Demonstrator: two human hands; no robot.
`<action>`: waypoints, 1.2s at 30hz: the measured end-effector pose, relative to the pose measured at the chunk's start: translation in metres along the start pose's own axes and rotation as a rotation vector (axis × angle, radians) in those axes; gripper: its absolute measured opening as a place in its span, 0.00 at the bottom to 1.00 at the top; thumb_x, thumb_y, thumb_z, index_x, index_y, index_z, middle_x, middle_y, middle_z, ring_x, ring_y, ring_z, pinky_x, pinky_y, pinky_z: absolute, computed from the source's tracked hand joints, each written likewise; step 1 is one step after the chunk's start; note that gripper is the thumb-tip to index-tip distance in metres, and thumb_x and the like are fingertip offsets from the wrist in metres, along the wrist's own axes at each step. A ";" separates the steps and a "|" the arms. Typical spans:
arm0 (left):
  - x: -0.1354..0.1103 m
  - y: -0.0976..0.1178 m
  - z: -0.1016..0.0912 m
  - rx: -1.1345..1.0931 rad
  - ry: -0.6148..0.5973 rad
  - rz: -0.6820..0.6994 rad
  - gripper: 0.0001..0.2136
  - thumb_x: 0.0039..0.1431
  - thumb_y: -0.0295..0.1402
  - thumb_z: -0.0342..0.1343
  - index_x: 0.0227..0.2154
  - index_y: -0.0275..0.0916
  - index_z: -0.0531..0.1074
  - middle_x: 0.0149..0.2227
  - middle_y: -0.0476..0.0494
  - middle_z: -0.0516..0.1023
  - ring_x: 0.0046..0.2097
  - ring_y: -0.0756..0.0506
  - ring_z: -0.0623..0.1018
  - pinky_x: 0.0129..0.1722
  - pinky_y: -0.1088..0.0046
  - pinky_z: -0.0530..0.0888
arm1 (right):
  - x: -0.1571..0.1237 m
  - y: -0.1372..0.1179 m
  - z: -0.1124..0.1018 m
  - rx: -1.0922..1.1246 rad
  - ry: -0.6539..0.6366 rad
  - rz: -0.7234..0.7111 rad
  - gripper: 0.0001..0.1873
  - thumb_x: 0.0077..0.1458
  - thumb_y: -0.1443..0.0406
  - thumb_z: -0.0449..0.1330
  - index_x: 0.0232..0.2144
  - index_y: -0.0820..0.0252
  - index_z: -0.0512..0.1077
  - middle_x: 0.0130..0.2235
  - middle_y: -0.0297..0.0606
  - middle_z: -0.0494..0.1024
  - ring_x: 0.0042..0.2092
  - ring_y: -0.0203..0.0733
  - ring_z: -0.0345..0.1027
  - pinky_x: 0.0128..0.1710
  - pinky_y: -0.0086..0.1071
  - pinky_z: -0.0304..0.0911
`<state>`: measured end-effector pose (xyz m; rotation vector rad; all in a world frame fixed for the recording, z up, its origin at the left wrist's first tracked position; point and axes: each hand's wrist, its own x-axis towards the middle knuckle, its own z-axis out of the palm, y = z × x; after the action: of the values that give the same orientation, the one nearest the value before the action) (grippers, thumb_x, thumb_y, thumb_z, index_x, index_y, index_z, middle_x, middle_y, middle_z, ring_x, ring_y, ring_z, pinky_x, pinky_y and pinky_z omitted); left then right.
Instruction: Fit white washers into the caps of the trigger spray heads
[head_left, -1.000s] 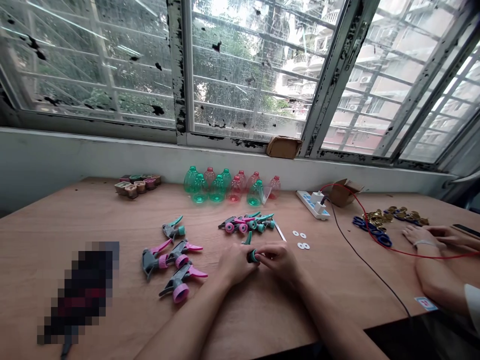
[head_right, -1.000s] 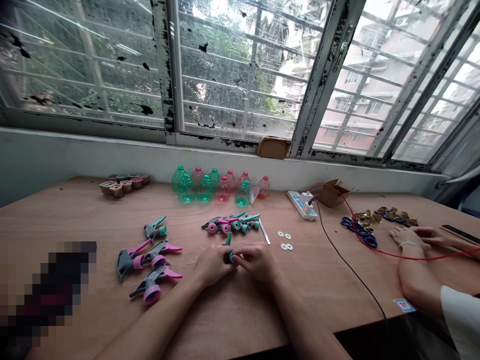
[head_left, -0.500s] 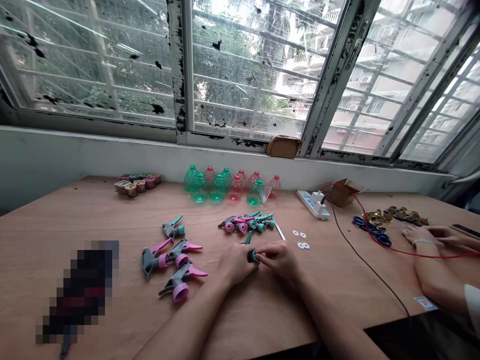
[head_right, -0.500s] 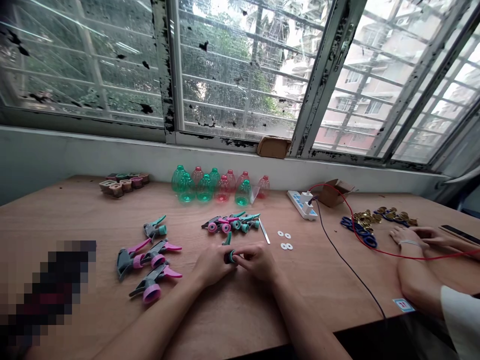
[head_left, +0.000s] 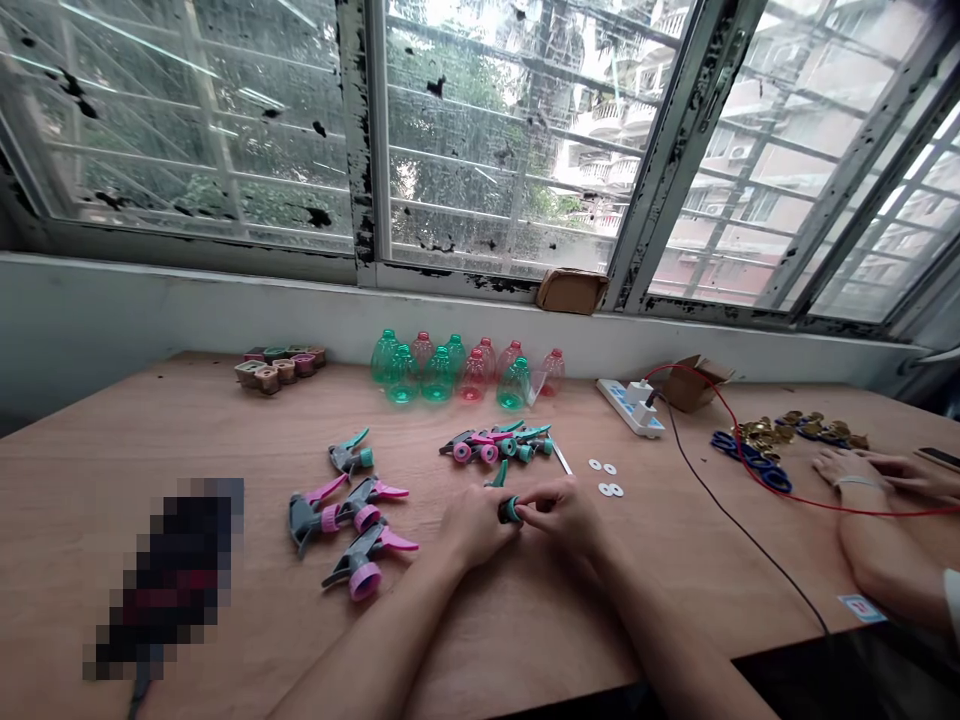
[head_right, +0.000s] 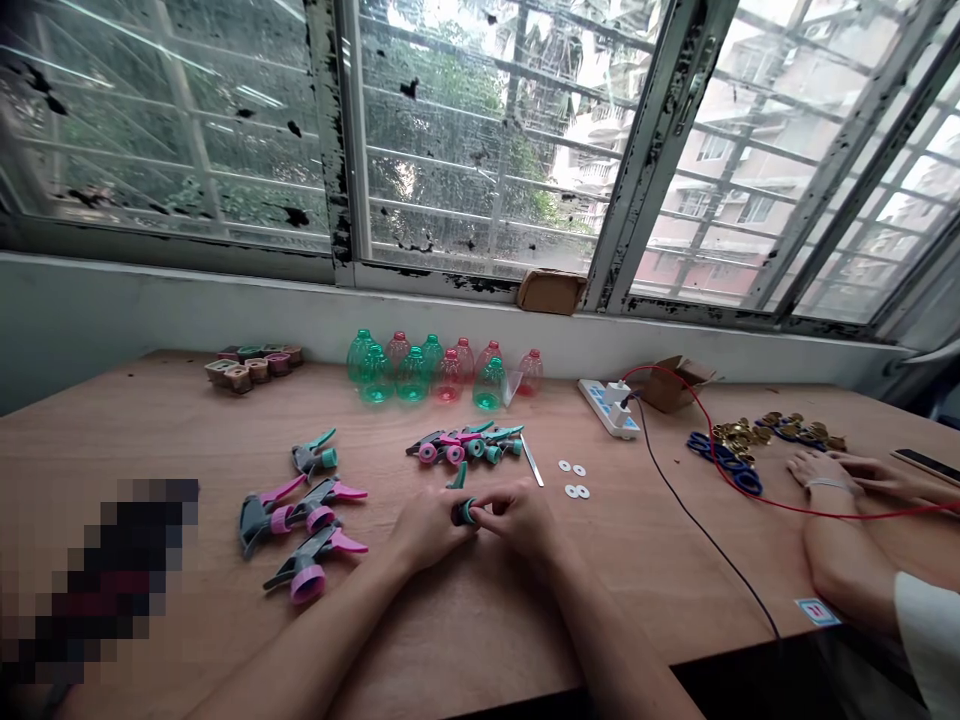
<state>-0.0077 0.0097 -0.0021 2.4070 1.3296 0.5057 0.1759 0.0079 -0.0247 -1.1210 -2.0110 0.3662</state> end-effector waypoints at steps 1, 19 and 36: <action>0.000 0.000 0.000 -0.001 0.002 -0.001 0.13 0.54 0.38 0.54 0.41 0.48 0.77 0.38 0.47 0.81 0.40 0.43 0.78 0.34 0.73 0.67 | 0.000 0.000 0.000 -0.002 0.002 0.005 0.08 0.50 0.63 0.62 0.27 0.58 0.80 0.17 0.31 0.71 0.18 0.29 0.55 0.17 0.24 0.47; 0.000 -0.001 0.001 0.039 0.035 0.029 0.11 0.56 0.40 0.52 0.39 0.46 0.76 0.38 0.46 0.80 0.38 0.42 0.77 0.33 0.72 0.67 | -0.005 -0.007 -0.008 -0.121 0.043 -0.118 0.13 0.56 0.62 0.58 0.23 0.59 0.78 0.18 0.33 0.71 0.20 0.31 0.58 0.22 0.27 0.50; 0.001 -0.004 0.003 0.046 0.010 0.019 0.11 0.54 0.36 0.53 0.39 0.46 0.76 0.38 0.46 0.80 0.39 0.42 0.77 0.33 0.73 0.67 | -0.007 -0.007 -0.006 -0.063 -0.047 -0.181 0.07 0.49 0.65 0.61 0.32 0.58 0.78 0.21 0.31 0.68 0.22 0.32 0.59 0.24 0.26 0.54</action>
<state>-0.0090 0.0123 -0.0060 2.4593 1.3379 0.4984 0.1779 -0.0026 -0.0200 -0.9660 -2.1594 0.2400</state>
